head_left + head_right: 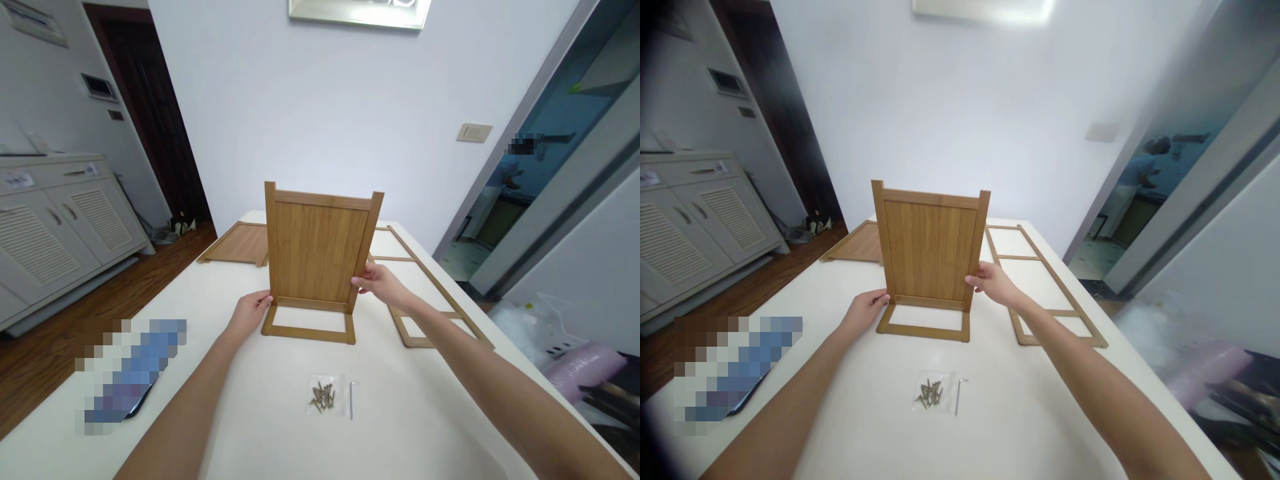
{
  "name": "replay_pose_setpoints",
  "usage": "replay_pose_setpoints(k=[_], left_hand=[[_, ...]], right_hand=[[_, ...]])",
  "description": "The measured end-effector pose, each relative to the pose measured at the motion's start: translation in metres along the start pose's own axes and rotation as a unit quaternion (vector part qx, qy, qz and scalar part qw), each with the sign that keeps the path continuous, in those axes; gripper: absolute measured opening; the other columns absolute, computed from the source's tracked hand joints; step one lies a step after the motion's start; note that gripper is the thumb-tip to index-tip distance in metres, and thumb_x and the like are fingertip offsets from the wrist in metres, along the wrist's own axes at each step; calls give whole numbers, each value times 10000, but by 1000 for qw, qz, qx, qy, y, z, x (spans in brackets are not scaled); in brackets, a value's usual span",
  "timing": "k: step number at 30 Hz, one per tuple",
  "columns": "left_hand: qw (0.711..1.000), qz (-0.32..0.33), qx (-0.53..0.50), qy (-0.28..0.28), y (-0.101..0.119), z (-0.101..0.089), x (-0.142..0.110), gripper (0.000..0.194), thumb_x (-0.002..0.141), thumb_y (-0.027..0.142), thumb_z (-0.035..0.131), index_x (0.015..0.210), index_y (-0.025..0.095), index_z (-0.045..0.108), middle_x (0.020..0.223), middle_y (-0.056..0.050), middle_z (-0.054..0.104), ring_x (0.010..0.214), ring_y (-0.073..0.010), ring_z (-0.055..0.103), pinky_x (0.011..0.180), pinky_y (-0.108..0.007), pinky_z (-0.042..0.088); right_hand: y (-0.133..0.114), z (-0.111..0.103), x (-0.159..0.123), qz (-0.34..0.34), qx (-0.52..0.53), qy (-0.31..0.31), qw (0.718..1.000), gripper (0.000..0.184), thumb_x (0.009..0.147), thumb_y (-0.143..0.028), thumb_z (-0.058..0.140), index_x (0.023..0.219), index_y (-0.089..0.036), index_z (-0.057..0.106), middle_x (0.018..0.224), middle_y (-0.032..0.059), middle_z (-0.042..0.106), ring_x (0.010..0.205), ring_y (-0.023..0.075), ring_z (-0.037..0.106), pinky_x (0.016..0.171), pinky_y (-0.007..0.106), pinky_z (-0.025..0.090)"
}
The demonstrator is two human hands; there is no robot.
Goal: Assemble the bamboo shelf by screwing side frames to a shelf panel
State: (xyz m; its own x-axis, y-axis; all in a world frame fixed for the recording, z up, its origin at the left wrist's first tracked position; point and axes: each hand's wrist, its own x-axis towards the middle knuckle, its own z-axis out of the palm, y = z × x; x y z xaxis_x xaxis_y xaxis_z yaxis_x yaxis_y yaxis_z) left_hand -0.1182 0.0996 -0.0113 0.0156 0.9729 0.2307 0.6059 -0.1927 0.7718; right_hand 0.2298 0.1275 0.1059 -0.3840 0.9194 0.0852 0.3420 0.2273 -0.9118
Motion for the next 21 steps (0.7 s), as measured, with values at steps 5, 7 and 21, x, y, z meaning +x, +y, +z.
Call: replay_pose_setpoints(k=[5,7,21], left_hand=[[1000,-4,-10,10,-2,2,0,405,865,439,452,976,187,748,1044,-54,757,971,-270,670,898,-353,485],[1000,-7,-12,9,-2,3,0,406,868,435,447,993,195,749,1055,-51,755,976,-272,671,894,-356,488],[1000,-13,-26,-2,-1,2,1,379,855,465,462,880,215,745,936,-37,765,936,-271,682,861,-340,502]], right_hand=[[46,35,-24,-15,-37,85,996,239,842,-412,599,936,-194,629,839,44,683,767,193,614,679,353,526],[60,48,-33,-25,-64,134,989,230,859,-424,562,852,-196,596,816,43,657,771,199,592,675,341,505],[77,62,-46,-29,-77,135,987,205,927,-403,454,872,-217,521,847,53,664,762,206,592,685,311,457]])
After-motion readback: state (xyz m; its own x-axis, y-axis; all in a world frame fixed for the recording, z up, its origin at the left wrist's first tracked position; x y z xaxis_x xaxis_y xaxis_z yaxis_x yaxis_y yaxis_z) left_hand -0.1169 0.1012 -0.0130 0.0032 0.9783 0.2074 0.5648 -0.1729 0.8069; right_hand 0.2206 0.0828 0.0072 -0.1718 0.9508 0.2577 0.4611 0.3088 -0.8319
